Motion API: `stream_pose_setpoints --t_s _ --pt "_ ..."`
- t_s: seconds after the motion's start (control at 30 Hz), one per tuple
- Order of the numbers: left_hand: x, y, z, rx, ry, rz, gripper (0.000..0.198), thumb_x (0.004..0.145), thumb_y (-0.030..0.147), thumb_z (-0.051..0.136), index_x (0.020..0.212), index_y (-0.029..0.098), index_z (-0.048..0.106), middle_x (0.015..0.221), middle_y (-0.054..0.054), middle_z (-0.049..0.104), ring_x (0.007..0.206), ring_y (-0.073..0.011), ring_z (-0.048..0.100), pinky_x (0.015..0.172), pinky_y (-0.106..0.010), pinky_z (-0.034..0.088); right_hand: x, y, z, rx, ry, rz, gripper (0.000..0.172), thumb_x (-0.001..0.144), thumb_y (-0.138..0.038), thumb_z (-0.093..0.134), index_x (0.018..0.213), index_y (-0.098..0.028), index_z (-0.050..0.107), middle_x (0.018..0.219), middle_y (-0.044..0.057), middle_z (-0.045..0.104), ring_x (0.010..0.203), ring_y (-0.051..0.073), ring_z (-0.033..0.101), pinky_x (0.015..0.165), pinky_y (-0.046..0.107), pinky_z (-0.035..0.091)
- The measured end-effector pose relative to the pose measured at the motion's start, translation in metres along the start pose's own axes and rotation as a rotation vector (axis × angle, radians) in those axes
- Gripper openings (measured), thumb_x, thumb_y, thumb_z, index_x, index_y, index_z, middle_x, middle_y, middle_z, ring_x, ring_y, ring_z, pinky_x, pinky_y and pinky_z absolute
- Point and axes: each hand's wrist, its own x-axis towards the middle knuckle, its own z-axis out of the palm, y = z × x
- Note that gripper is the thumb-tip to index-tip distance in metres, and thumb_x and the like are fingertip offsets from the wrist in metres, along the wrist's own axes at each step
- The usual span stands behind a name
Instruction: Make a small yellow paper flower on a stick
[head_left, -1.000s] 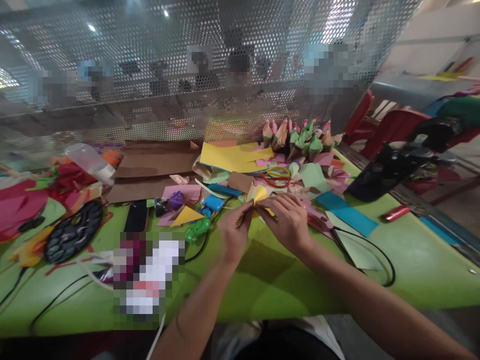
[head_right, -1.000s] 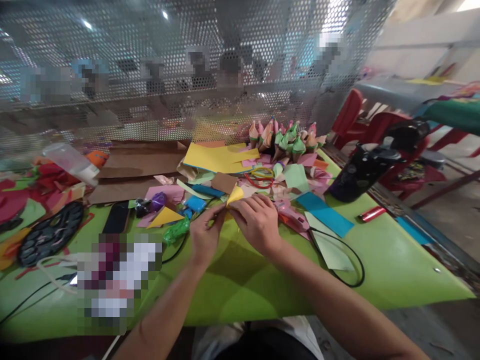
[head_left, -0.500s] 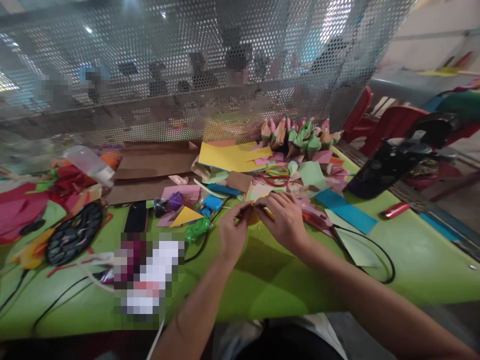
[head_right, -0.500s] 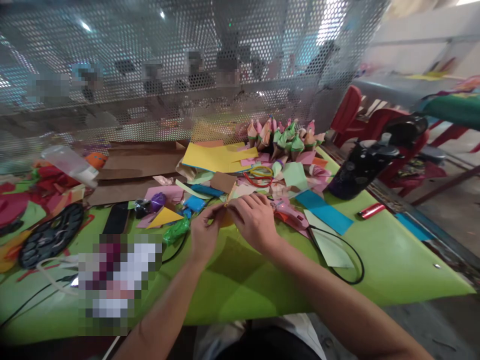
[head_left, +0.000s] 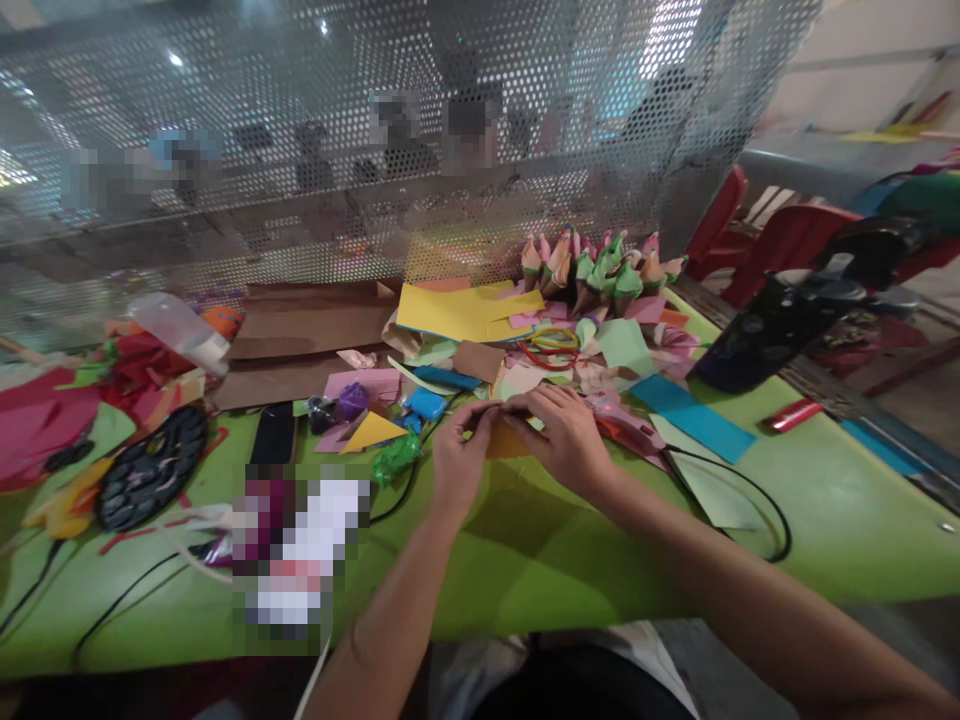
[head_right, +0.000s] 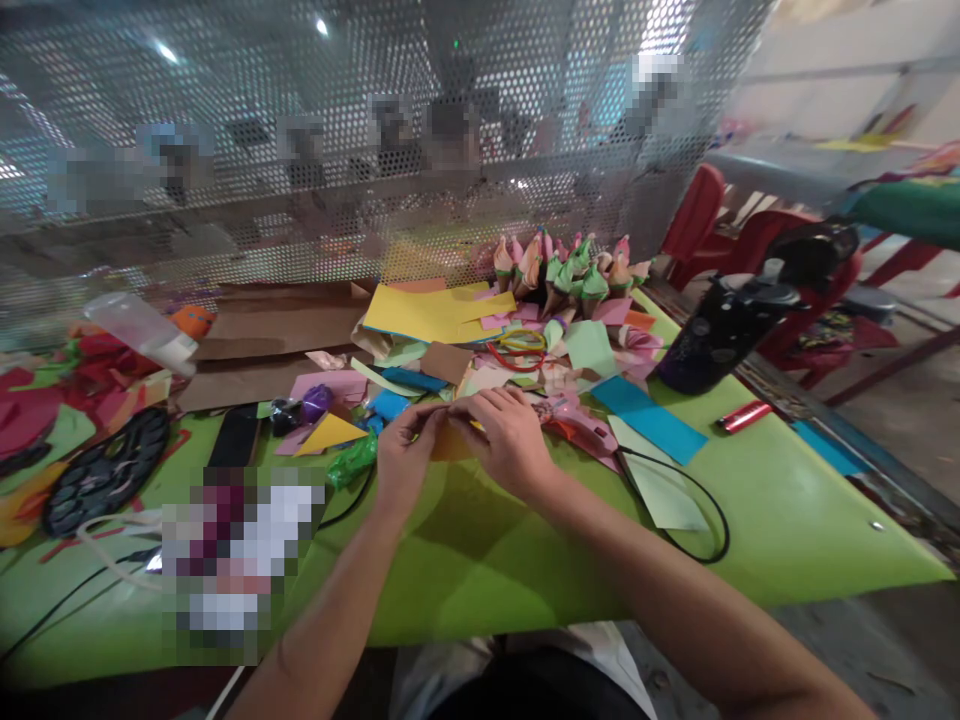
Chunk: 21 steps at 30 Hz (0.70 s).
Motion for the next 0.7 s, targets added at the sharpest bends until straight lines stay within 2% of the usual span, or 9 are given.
stream_pose_setpoints --t_s 0.13,0.23,0.3,0.37,0.43,0.5,0.6,0.7 --pt "0.005 -0.003 -0.006 -0.045 0.088 -0.067 0.024 0.083 0.041 0.07 0.088 0.018 0.077 0.086 -0.005 0.077 0.081 -0.0178 0.068 0.078 -0.028 0.054 0.005 -0.001 -0.009 0.134 0.012 0.092 0.016 0.096 -0.027 0.057 0.087 -0.022 0.069 0.081 0.004 0.074 0.076 0.019 0.066 0.072 0.032 0.044" --pt "0.01 -0.008 -0.01 -0.112 0.17 -0.115 0.028 0.078 0.045 0.075 0.084 0.018 0.076 0.084 -0.003 0.076 0.079 -0.0159 0.066 0.076 -0.027 0.053 0.01 0.005 -0.018 0.236 0.131 0.194 0.015 0.093 -0.027 0.057 0.085 -0.022 0.069 0.079 0.004 0.071 0.074 0.019 0.064 0.07 0.032 0.047" --pt "0.013 -0.011 -0.011 -0.2 0.211 -0.162 0.03 0.072 0.046 0.079 0.081 0.018 0.075 0.079 -0.001 0.074 0.074 -0.0135 0.064 0.071 -0.024 0.052 0.012 0.011 -0.022 0.32 0.182 0.267 0.013 0.09 -0.026 0.059 0.089 -0.022 0.071 0.087 0.005 0.072 0.08 0.019 0.064 0.073 0.033 0.049" --pt "0.015 -0.014 -0.011 -0.305 0.224 -0.22 0.033 0.067 0.047 0.082 0.08 0.017 0.074 0.074 0.0 0.072 0.067 -0.0111 0.062 0.065 -0.022 0.05 0.013 0.018 -0.023 0.421 0.144 0.348 0.019 0.085 -0.026 0.06 0.099 -0.022 0.073 0.098 0.006 0.073 0.087 0.021 0.065 0.077 0.034 0.051" --pt "0.017 -0.015 -0.01 -0.387 0.224 -0.267 0.036 0.064 0.047 0.084 0.079 0.017 0.073 0.07 0.002 0.069 0.061 -0.0095 0.06 0.06 -0.021 0.048 0.014 0.023 -0.022 0.525 0.046 0.416 0.032 0.079 -0.025 0.062 0.109 -0.022 0.072 0.107 0.007 0.073 0.093 0.022 0.065 0.08 0.036 0.052" --pt "0.018 -0.015 -0.009 -0.431 0.234 -0.294 0.038 0.06 0.047 0.086 0.077 0.016 0.072 0.068 0.003 0.068 0.058 -0.0087 0.059 0.058 -0.02 0.047 0.014 0.025 -0.02 0.616 -0.042 0.456 0.04 0.074 -0.025 0.065 0.113 -0.021 0.07 0.109 0.008 0.073 0.095 0.022 0.065 0.08 0.036 0.052" --pt "0.019 -0.012 -0.008 -0.467 0.259 -0.332 0.042 0.053 0.047 0.089 0.072 0.016 0.07 0.066 0.003 0.067 0.057 -0.0086 0.059 0.056 -0.02 0.047 0.015 0.023 -0.016 0.707 -0.102 0.511 0.03 0.073 -0.032 0.071 0.1 -0.019 0.071 0.092 0.006 0.072 0.084 0.02 0.065 0.072 0.033 0.052" --pt "0.019 -0.009 -0.008 -0.463 0.233 -0.362 0.044 0.05 0.049 0.09 0.071 0.016 0.069 0.066 0.002 0.067 0.056 -0.0087 0.059 0.056 -0.02 0.046 0.016 0.02 -0.014 0.765 -0.088 0.587 0.022 0.072 -0.038 0.074 0.083 -0.019 0.07 0.075 0.002 0.067 0.068 0.016 0.059 0.058 0.029 0.048"
